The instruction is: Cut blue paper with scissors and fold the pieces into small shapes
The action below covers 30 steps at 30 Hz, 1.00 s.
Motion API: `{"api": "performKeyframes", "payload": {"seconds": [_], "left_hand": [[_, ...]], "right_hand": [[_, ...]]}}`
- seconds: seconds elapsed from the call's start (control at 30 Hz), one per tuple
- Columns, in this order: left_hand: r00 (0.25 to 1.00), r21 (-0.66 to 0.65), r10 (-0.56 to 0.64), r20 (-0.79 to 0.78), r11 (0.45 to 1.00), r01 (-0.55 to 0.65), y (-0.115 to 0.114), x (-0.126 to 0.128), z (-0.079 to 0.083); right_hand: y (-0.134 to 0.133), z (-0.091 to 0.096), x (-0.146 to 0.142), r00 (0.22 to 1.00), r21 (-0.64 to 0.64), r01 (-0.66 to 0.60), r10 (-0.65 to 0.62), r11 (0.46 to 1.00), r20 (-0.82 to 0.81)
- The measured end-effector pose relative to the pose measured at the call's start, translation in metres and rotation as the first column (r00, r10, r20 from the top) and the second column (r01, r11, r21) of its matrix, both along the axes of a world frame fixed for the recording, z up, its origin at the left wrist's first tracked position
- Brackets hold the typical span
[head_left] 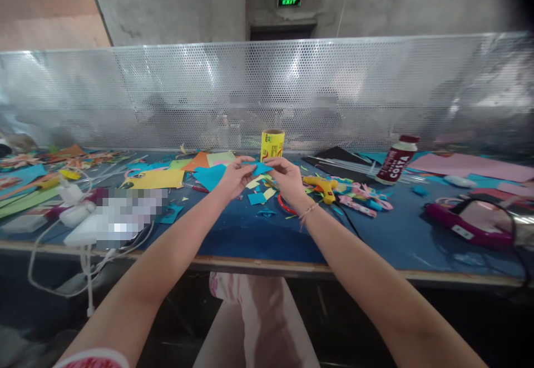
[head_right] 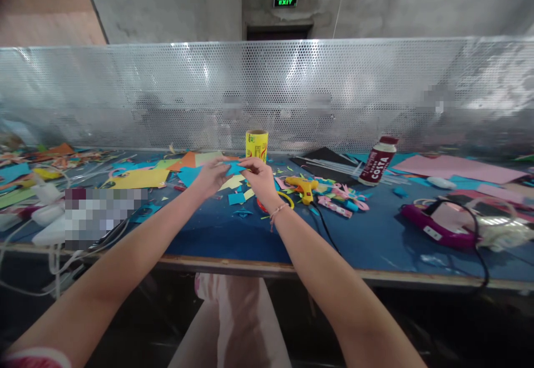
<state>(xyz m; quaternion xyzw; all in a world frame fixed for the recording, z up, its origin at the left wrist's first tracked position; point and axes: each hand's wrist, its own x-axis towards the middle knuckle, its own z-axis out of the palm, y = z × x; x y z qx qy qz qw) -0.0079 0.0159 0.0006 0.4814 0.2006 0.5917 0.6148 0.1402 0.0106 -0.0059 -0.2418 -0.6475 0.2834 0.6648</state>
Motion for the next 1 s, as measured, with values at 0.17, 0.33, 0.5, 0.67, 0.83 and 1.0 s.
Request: {"api": "performKeyframes", "payload": {"seconds": [0.17, 0.33, 0.5, 0.67, 0.83, 1.0], "left_hand": [[0.995, 0.081, 0.074, -0.062, 0.994, -0.069, -0.003, 0.001, 0.002], [0.985, 0.146, 0.122, -0.124, 0.984, -0.104, -0.003, 0.002, 0.002], [0.969, 0.202, 0.202, -0.143, 0.964, -0.172, 0.001, 0.002, -0.001], [0.920, 0.348, 0.326, -0.218, 0.907, -0.238, -0.003, 0.005, -0.001], [0.882, 0.335, 0.433, -0.186, 0.872, -0.357, -0.009, 0.008, 0.000], [0.857, 0.315, 0.487, -0.169, 0.851, -0.421, -0.009, 0.009, -0.002]], "right_hand": [[0.005, -0.003, 0.000, 0.999, -0.031, -0.006, 0.005, 0.999, -0.034], [0.005, -0.005, -0.001, 0.999, -0.054, -0.012, 0.009, 0.998, -0.045], [0.006, -0.005, -0.002, 0.995, -0.110, 0.011, -0.021, 0.994, -0.097], [0.007, -0.006, -0.003, 0.982, -0.183, -0.037, 0.002, 0.982, -0.191], [0.002, -0.003, -0.007, 0.974, -0.173, -0.080, 0.040, 0.982, -0.221], [-0.003, -0.002, -0.012, 0.971, -0.163, -0.058, 0.017, 0.985, -0.240]]}}
